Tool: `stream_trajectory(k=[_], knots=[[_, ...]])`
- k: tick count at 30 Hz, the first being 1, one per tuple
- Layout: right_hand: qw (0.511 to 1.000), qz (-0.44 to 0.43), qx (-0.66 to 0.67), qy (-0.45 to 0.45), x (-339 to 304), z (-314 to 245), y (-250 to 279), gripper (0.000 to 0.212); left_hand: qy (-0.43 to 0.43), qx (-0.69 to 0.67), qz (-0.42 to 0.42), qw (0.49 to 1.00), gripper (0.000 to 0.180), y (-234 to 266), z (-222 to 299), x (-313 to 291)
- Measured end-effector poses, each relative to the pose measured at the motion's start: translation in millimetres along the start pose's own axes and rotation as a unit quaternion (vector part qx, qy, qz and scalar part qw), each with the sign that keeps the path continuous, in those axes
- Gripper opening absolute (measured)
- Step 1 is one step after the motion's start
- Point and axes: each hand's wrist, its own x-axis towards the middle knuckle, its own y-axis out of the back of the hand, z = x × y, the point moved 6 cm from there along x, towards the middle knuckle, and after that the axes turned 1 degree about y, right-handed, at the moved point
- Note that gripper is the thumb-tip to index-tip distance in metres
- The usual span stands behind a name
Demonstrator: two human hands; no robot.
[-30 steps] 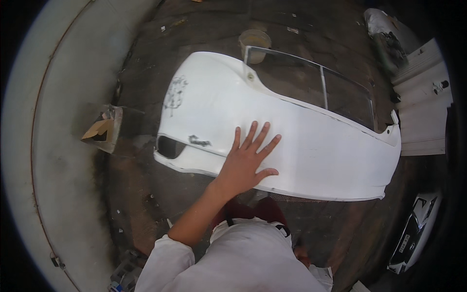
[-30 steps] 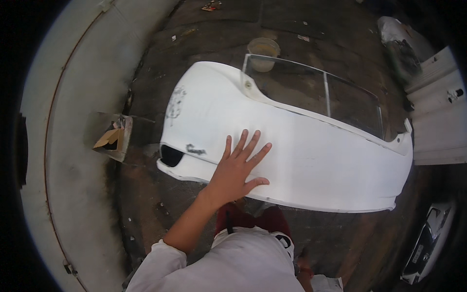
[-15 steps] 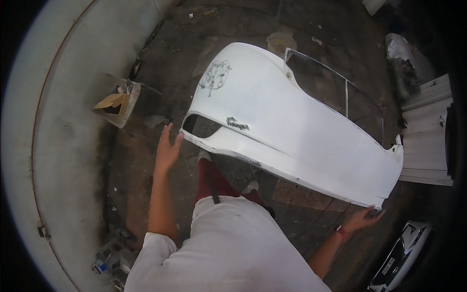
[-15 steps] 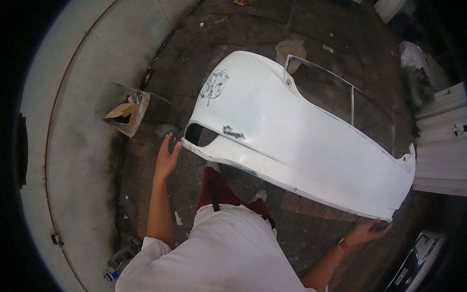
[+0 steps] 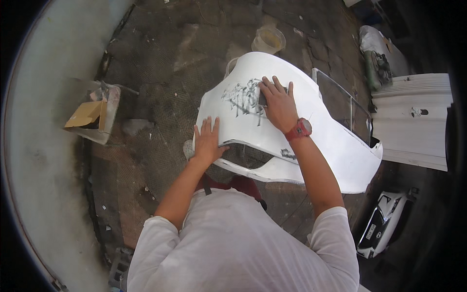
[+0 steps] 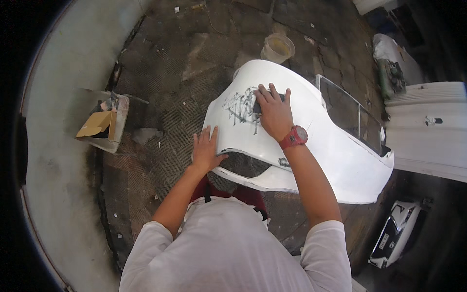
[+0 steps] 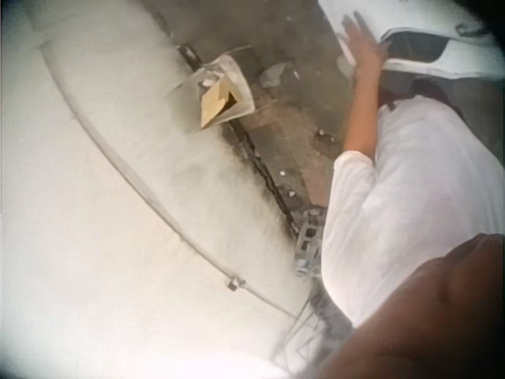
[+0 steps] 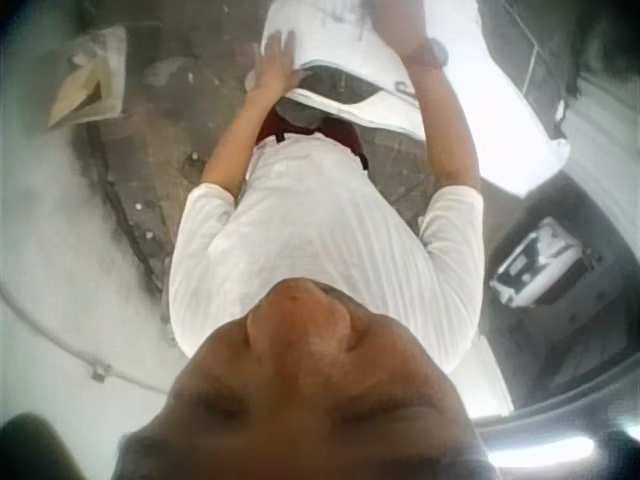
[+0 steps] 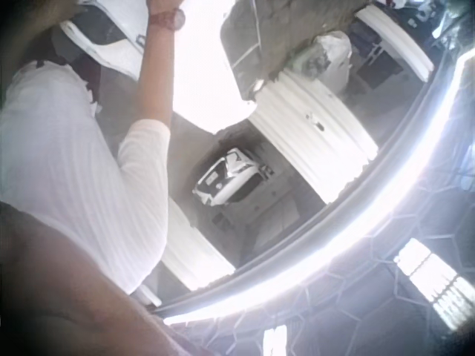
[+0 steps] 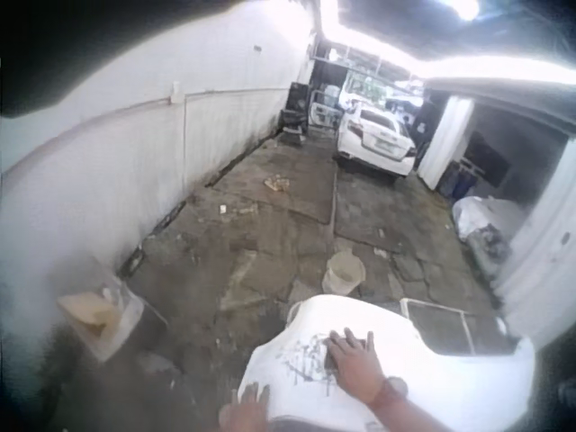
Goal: The person mixes a gray substance in a small container using a stick, then walks to a cluttered area to pick up a sanding block. They return to a white car bumper and sand its surface with the block, moving across different areas of the bumper.
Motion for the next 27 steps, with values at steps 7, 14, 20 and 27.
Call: stream_trajectory(k=[7,14,20,27], knots=[[0.990,-0.119,0.052,0.054,-52.8,-73.8,-45.9,0.093,-0.059,0.060,-0.023,0.996,0.112,-32.7,-15.2,13.8],[0.996,-0.083,0.024,-0.025,69.9,-36.0,-52.4,0.075,-0.069,0.037,0.008,0.997,0.095,-19.0,-9.7,9.7],[0.995,-0.039,-0.018,0.085,41.8,-71.0,-89.8,0.063,-0.043,-0.020,0.053,0.997,0.091,-28.7,-4.3,5.7],[0.959,-0.189,-0.082,0.195,57.4,-123.8,-112.3,0.071,0.014,-0.156,0.110,0.981,0.101,-20.2,-18.8,1.2]])
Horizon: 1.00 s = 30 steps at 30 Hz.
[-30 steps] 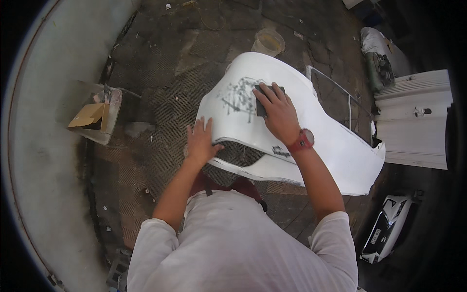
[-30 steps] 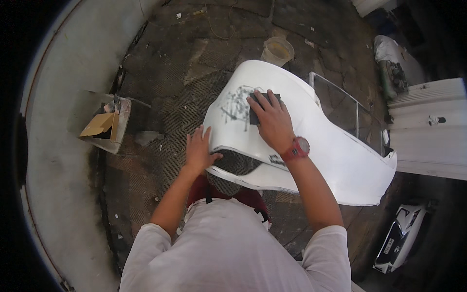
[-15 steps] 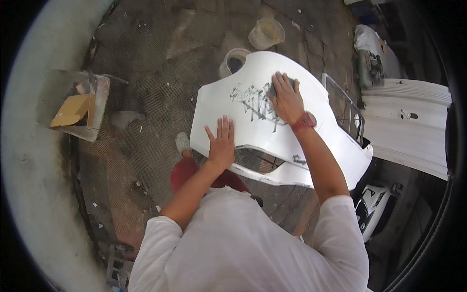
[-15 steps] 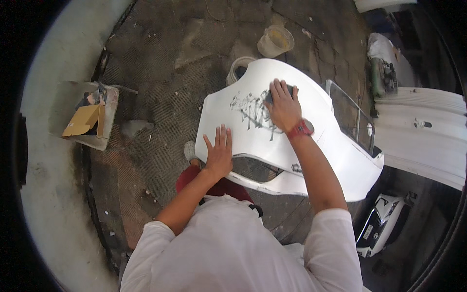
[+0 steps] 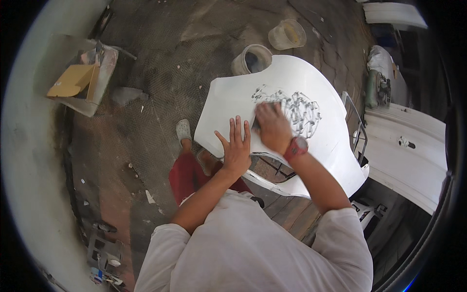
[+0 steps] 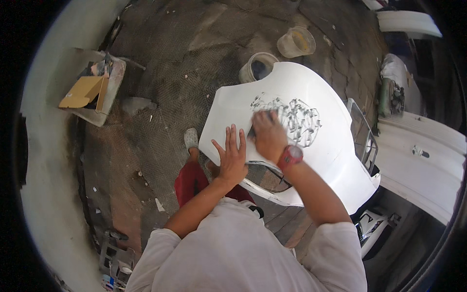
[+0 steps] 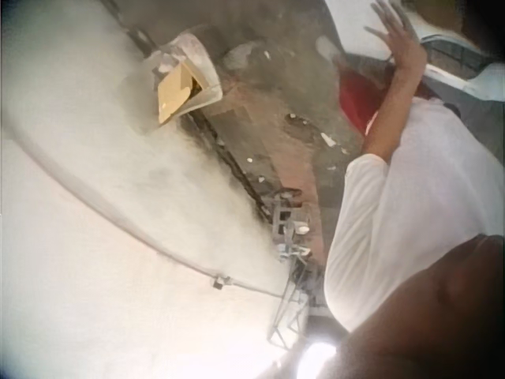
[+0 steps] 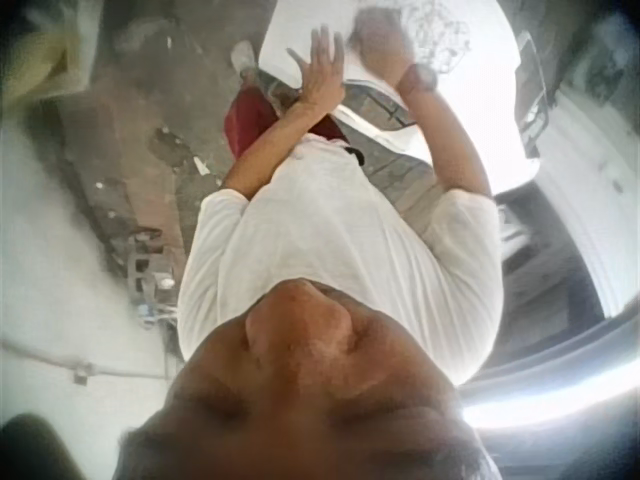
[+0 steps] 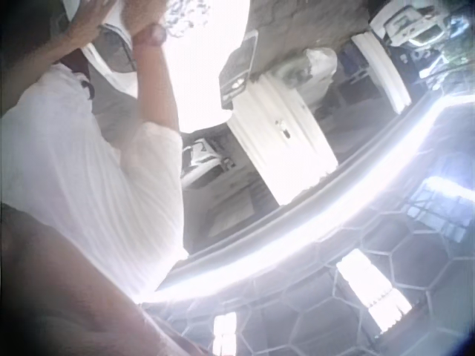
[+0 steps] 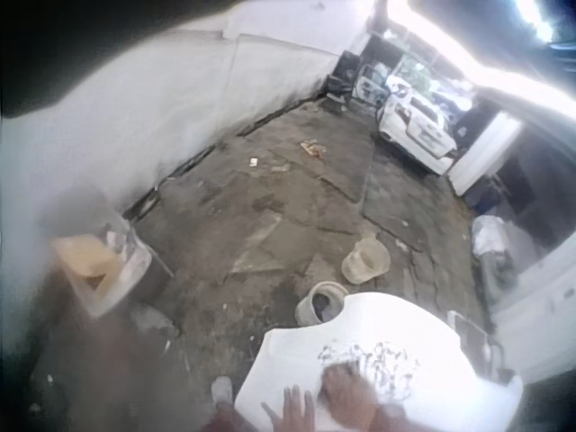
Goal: The person mixes a gray substance in a small container using a stick, then walks to a cluttered area to pick up a sanding block. They return to a white car bumper and sand its surface with the block, moving across different areas of the bumper.
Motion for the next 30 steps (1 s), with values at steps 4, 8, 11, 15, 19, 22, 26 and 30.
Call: stream_trajectory(k=[4,8,11,15,19,22,26,30], knots=[[0.980,-0.183,0.016,-0.080,67.8,64.3,-11.0,0.064,0.027,-0.012,0.037,0.999,0.110,-4.7,-8.1,-5.2],[0.951,-0.288,-0.085,-0.067,112.8,67.8,-44.2,0.068,0.014,0.016,0.058,0.998,0.120,-9.5,-8.3,-6.5],[0.950,-0.299,-0.052,0.070,101.2,11.3,-85.9,0.069,0.031,-0.018,0.062,0.997,0.121,-16.1,-11.0,-10.4],[0.950,-0.309,-0.029,0.001,141.2,83.6,-79.5,0.066,0.049,-0.040,0.075,0.995,0.122,-9.5,-7.9,-13.0],[0.948,-0.313,-0.053,0.012,120.4,15.6,-100.7,0.066,0.036,-0.015,0.060,0.997,0.125,-10.3,-6.5,-1.7],[0.964,-0.242,0.046,0.104,91.5,9.6,-66.8,0.066,0.050,-0.037,0.062,0.996,0.128,-13.6,-8.8,-5.7],[0.985,-0.162,0.001,-0.067,93.8,113.1,-57.6,0.062,0.082,-0.071,0.030,0.994,0.131,-8.3,-1.9,-10.4],[0.999,-0.021,-0.014,0.044,-5.9,-1.3,-8.1,0.059,0.079,-0.039,0.026,0.996,0.133,-12.2,-9.8,-6.8]])
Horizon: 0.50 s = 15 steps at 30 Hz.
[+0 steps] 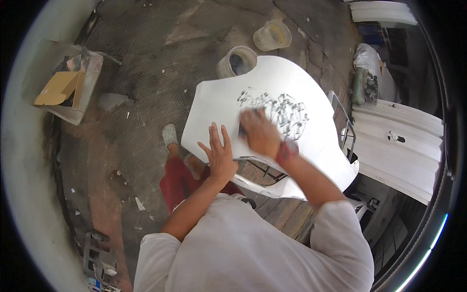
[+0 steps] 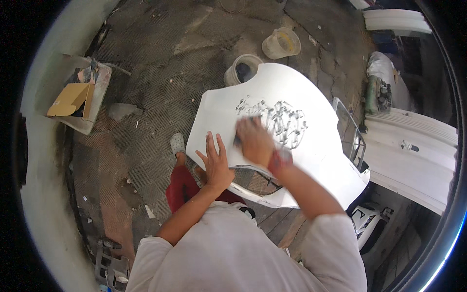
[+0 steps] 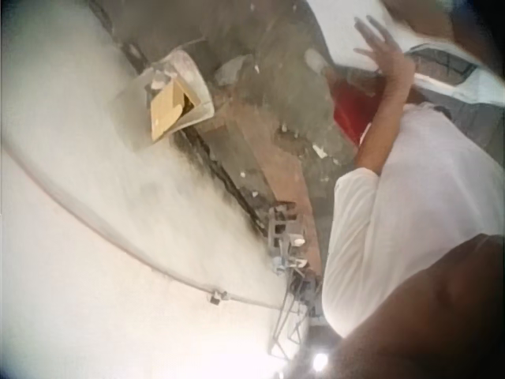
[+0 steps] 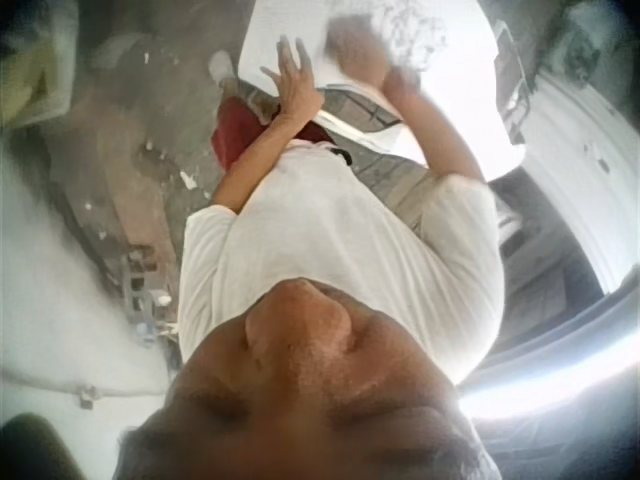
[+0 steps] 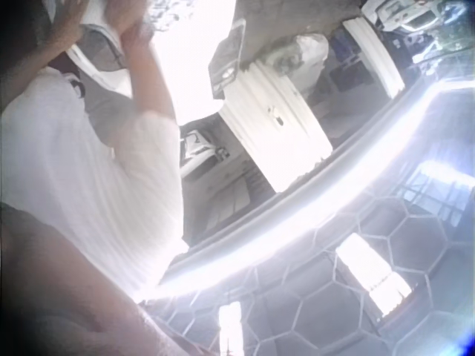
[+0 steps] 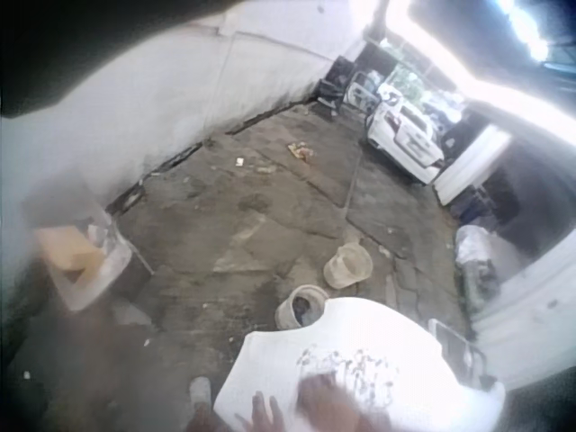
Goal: The person mixes a gray substance in a small container using a stick, then walks to a cluttered area to pick up a sanding block. They return to a white car bumper and sand its surface with the block, moving across different areas of the bumper.
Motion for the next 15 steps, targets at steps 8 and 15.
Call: stream_trajectory(k=[8,15], knots=[[0.956,0.183,0.079,-0.216,-30.7,114.5,33.4,0.068,-0.033,-0.010,-0.012,0.999,0.133,6.1,8.2,-12.3],[0.958,0.143,0.187,-0.166,-113.3,10.6,22.3,0.074,-0.020,0.000,-0.008,1.000,0.127,1.2,2.7,-11.2]])
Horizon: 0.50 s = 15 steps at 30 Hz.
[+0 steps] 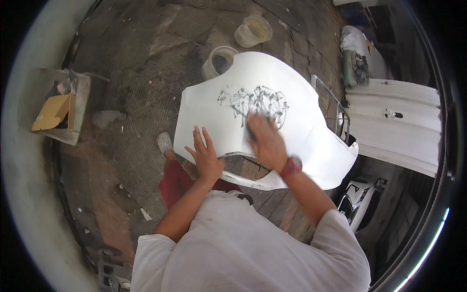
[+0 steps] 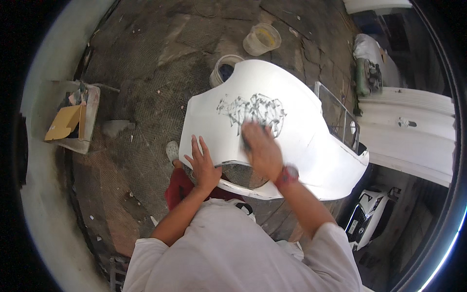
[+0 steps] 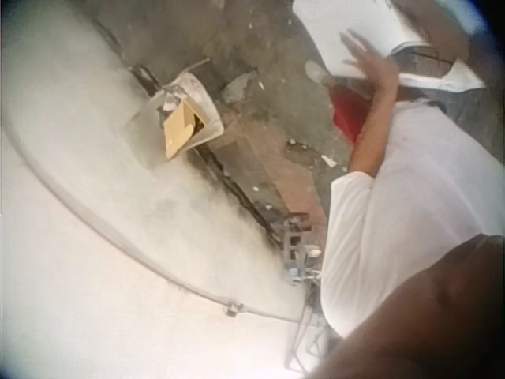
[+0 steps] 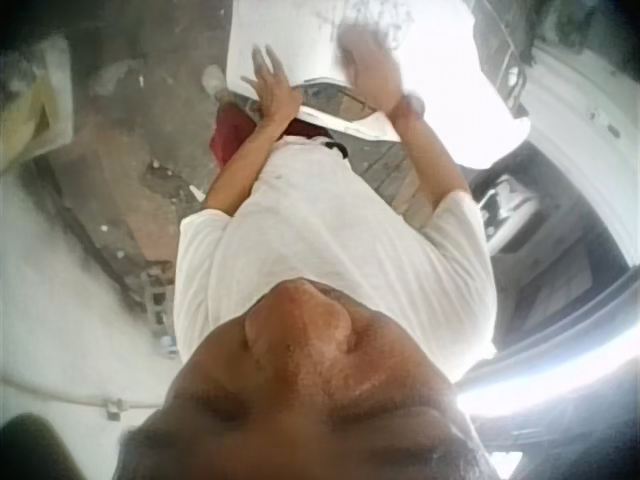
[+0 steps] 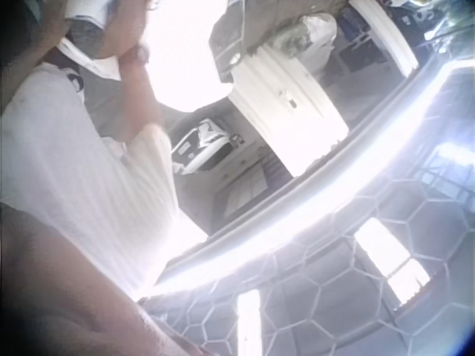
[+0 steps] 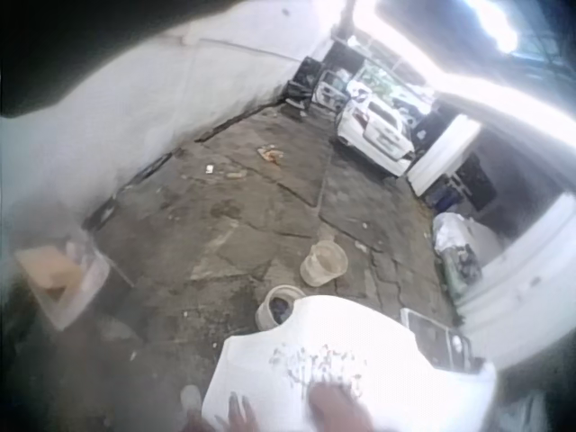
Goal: The person mixes a gray substance in a small container using a stick, then walks to a cluttered area to pick up a sanding block. They return to a white car bumper and sand its surface with the block, moving across different areas of the bumper.
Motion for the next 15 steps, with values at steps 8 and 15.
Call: stream_trajectory(k=[8,15], knots=[[0.997,0.003,-0.027,-0.074,-49.3,-13.0,-15.9,0.083,0.001,0.012,0.006,1.000,0.131,0.6,2.3,2.9],[0.973,0.127,-0.081,-0.177,26.4,100.2,36.2,0.066,-0.046,0.009,-0.009,0.999,0.132,-1.9,7.8,-8.8]])
